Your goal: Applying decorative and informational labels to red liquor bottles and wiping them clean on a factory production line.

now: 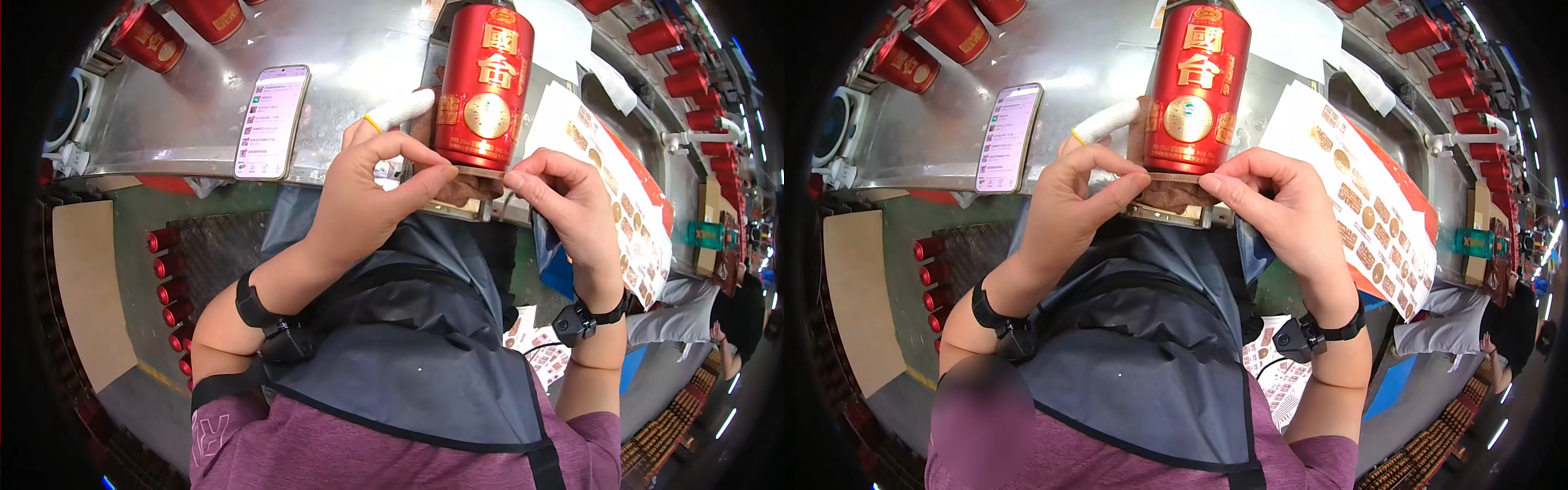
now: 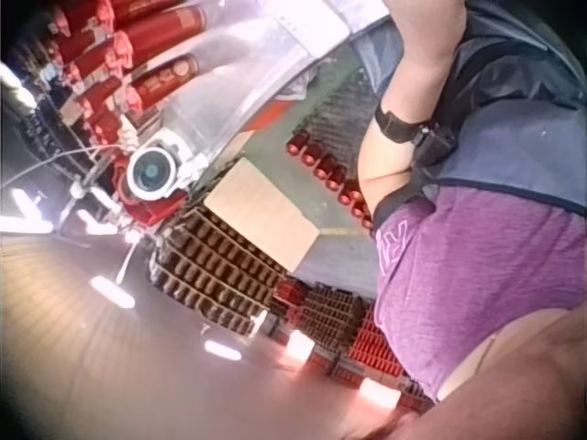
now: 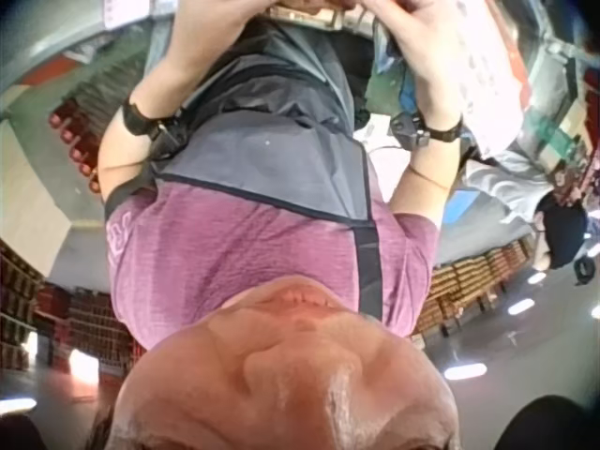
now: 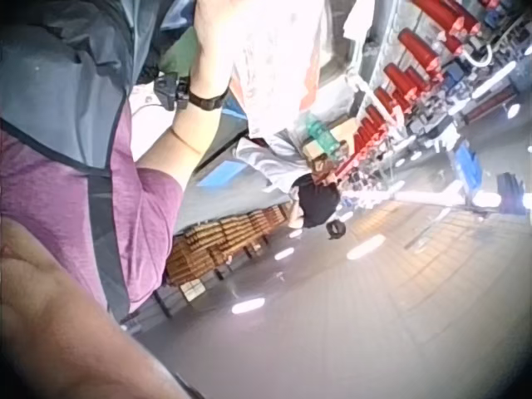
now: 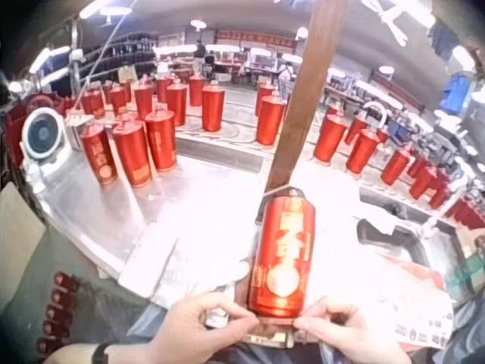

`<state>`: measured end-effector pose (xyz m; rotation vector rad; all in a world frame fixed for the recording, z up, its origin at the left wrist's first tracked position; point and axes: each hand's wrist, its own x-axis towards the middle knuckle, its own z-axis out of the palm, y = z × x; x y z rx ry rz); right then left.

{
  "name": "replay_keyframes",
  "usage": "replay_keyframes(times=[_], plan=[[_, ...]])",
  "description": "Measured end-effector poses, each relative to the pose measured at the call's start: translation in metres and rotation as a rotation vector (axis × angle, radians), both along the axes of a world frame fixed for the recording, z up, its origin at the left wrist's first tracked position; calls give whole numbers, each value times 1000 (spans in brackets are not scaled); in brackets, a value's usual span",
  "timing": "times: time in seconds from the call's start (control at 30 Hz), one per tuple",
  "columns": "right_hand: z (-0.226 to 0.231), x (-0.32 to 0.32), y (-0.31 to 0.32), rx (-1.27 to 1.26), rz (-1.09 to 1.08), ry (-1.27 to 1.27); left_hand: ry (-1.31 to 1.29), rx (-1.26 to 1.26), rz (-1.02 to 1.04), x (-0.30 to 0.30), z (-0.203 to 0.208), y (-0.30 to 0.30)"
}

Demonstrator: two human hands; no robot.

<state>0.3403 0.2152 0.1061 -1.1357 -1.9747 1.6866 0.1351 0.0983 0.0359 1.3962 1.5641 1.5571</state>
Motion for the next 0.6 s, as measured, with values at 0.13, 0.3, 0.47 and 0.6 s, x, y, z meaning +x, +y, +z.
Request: replay_keyframes(times=[0.13, 0.3, 0.47, 0.6], plan=[[-12, -3, -1, -1, -46, -19, -259, -162, -67, -5, -10, 3], [-12, -5, -1, 10, -65, -29, -408, -254, -119, -6, -15, 7], [-9, -7, 0, -29, -75, -29, -387, -255, -109, -6, -18, 9], [-10, -8, 0, -46, -90, 0, -421, -228, -137, -7, -18, 10]])
